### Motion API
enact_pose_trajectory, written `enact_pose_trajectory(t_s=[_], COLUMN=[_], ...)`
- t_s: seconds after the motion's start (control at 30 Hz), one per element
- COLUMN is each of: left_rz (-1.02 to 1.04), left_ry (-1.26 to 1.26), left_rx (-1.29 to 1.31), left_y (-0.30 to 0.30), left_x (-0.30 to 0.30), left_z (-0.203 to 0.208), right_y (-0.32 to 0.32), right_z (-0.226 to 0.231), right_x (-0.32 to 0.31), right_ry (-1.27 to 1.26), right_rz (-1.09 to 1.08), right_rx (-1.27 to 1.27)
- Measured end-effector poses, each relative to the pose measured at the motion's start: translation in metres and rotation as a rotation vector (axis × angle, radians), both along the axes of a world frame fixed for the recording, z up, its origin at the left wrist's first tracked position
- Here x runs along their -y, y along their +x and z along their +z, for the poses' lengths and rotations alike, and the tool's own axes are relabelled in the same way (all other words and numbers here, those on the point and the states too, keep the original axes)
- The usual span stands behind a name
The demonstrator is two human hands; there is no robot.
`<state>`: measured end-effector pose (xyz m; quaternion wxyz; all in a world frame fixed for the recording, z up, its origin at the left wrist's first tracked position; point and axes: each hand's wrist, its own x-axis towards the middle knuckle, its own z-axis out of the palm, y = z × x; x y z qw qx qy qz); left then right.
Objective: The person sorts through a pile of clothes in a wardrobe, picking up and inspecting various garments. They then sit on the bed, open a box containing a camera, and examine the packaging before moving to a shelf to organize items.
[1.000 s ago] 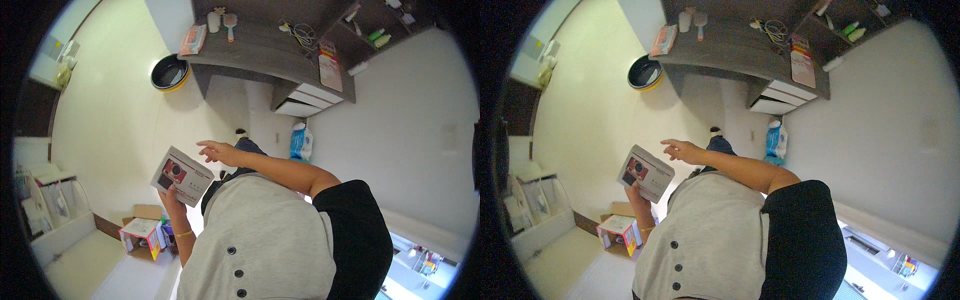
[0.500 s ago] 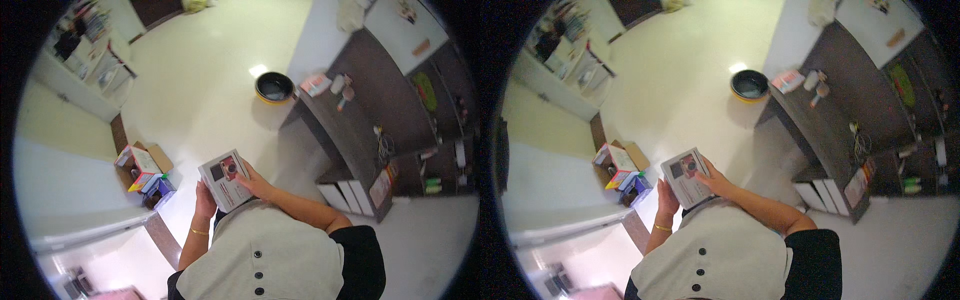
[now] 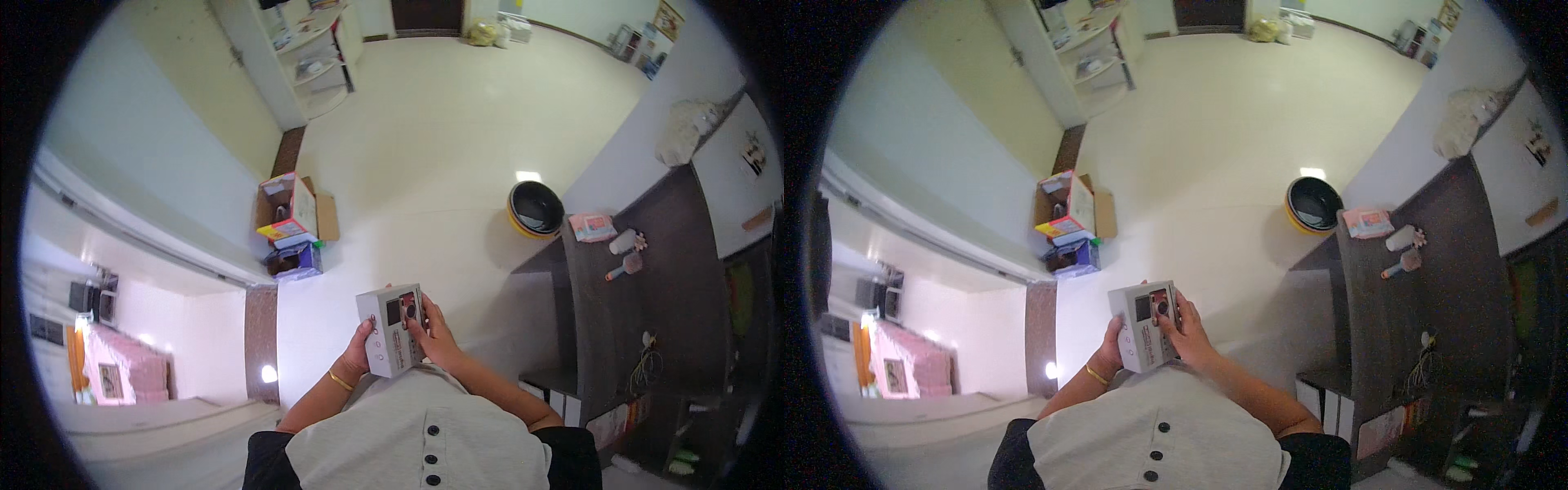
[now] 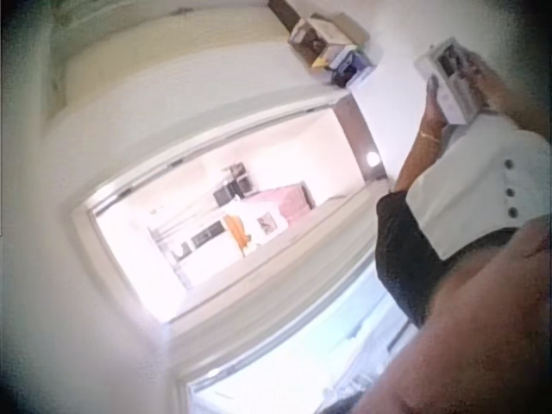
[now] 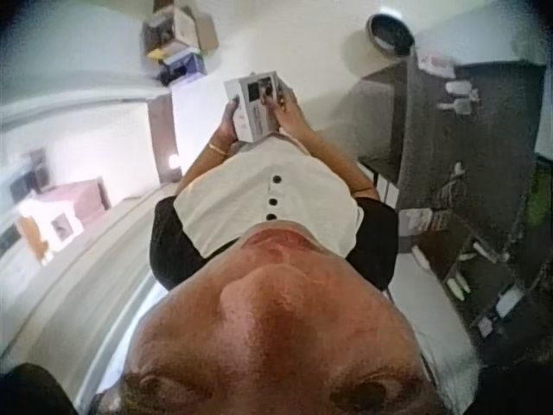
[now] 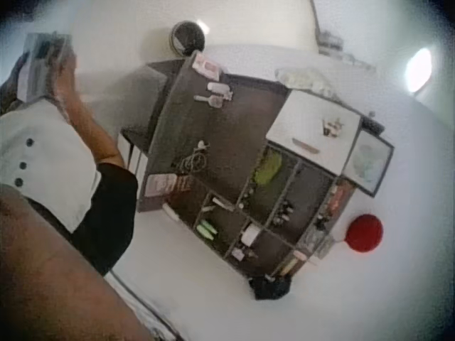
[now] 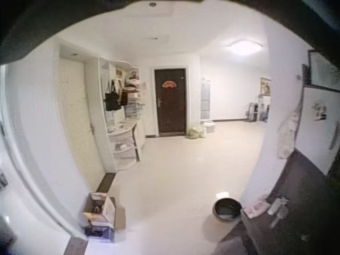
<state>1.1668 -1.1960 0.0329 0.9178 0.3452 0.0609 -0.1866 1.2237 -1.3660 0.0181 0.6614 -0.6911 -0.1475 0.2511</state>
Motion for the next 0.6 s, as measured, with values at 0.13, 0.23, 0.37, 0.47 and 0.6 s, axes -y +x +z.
enact_pose_trajectory(t_s=[0.13, 0.23, 0.37, 0.47, 0.6], left_rz=[0.117, 0.201, 0.14, 0.141, 0.15], left_ry=[0.128, 0.246, 0.325, 0.221, 0.139], left_rx=[-0.234, -0.092, -0.167, -0.074, 0.058], left_y=[-0.037, -0.042, -0.056, -0.071, -0.098], left_x=[0.008, 0.018, 0.013, -0.006, -0.038], left_z=[-0.001, 0.011, 0.02, 0.003, 0.008], right_y=[-0.028, -0.038, -0.043, -0.05, -0.066], right_z=[0.004, -0.009, -0.007, -0.01, 0.009], right_x=[-0.005, -0.012, -0.019, -0.03, -0.059], right_ry=[0.01, -0.032, 0.027, 0.092, 0.196], right_rz=[0.092, 0.171, 0.233, 0.275, 0.334], right_rx=[0.006, 0.124, -0.041, -0.059, -0.183])
